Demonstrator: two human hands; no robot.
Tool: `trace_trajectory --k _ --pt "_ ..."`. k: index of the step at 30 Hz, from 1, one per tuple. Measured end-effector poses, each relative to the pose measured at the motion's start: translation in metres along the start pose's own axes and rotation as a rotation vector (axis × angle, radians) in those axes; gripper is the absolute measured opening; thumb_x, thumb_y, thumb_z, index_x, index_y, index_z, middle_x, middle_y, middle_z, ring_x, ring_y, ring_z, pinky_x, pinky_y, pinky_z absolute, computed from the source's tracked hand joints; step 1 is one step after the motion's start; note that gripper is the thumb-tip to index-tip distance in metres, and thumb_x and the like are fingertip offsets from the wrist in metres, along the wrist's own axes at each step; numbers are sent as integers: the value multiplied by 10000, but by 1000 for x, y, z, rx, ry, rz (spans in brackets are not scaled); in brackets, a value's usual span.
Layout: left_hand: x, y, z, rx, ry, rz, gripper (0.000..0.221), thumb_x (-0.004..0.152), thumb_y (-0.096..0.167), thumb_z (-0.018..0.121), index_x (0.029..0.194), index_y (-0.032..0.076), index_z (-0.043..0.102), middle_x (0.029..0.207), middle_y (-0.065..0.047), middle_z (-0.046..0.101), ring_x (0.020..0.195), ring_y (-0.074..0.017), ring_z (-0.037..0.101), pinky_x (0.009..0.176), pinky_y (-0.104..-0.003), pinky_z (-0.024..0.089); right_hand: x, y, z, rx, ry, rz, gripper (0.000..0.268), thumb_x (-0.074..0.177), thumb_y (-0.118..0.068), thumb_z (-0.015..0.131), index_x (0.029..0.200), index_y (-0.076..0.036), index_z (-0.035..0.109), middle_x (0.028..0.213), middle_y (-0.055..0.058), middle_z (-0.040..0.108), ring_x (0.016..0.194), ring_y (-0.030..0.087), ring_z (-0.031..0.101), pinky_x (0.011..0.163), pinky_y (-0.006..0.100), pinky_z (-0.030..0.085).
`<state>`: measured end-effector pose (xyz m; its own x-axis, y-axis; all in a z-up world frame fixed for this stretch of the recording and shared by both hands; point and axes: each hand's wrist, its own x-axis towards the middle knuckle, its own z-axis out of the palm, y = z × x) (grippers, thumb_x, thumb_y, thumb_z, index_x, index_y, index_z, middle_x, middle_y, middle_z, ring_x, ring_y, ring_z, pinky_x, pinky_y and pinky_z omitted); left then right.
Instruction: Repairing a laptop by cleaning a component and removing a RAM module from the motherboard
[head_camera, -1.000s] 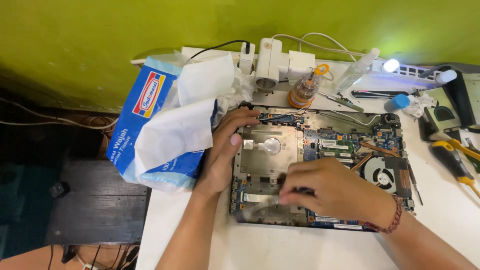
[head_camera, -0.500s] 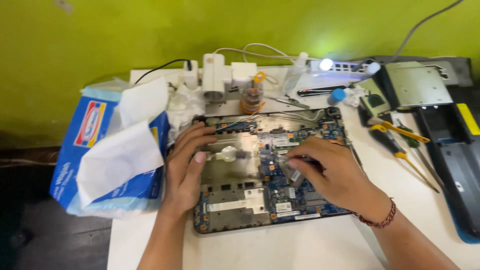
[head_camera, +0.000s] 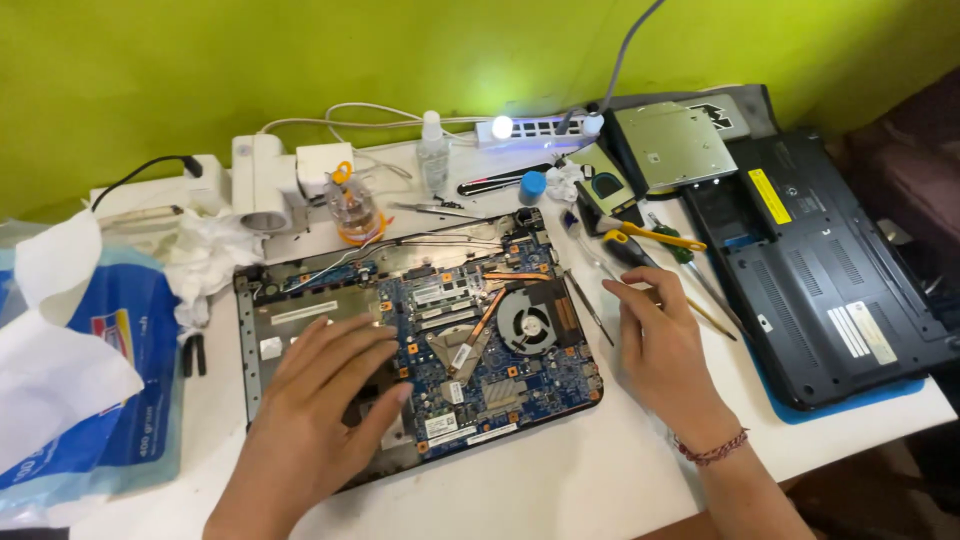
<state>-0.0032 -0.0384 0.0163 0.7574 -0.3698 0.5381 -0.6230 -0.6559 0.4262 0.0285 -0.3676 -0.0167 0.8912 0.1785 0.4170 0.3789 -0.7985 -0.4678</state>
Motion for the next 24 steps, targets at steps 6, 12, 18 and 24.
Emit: trace_trajectory --k 6,12,18,24 --pt "30 30 22 -152 -187 -5 584 868 335 642 1324 5 485 1379 -135 514 1304 -315 455 1119 -520 284 1 3 -2 -292 -11 -139 261 869 14 557 1107 33 662 1099 162 521 842 278 540 788 412 465" --pt "54 42 32 -218 -270 -41 598 935 382 505 1382 -4 411 1452 -142 418 1389 -288 316 1148 -494 174 4 -11 -1 -457 8 -130 183 881 -206 636 1012 -95 700 1110 76 586 930 291 525 724 415 423" --pt "45 27 27 -240 -194 -85 506 958 326 456 1354 10 447 1429 -138 454 1365 -315 363 1147 -509 195 13 -4 12 -483 -7 -123 136 888 -221 654 851 -90 663 924 55 582 829 273 493 697 388 405" --pt "25 -1 0 -171 -80 -124 447 950 273 466 1285 -19 516 1348 -158 532 1330 -339 415 1131 -469 294 26 -4 16 -363 -133 -2 155 931 -120 564 926 28 610 920 137 560 845 285 538 738 389 483"
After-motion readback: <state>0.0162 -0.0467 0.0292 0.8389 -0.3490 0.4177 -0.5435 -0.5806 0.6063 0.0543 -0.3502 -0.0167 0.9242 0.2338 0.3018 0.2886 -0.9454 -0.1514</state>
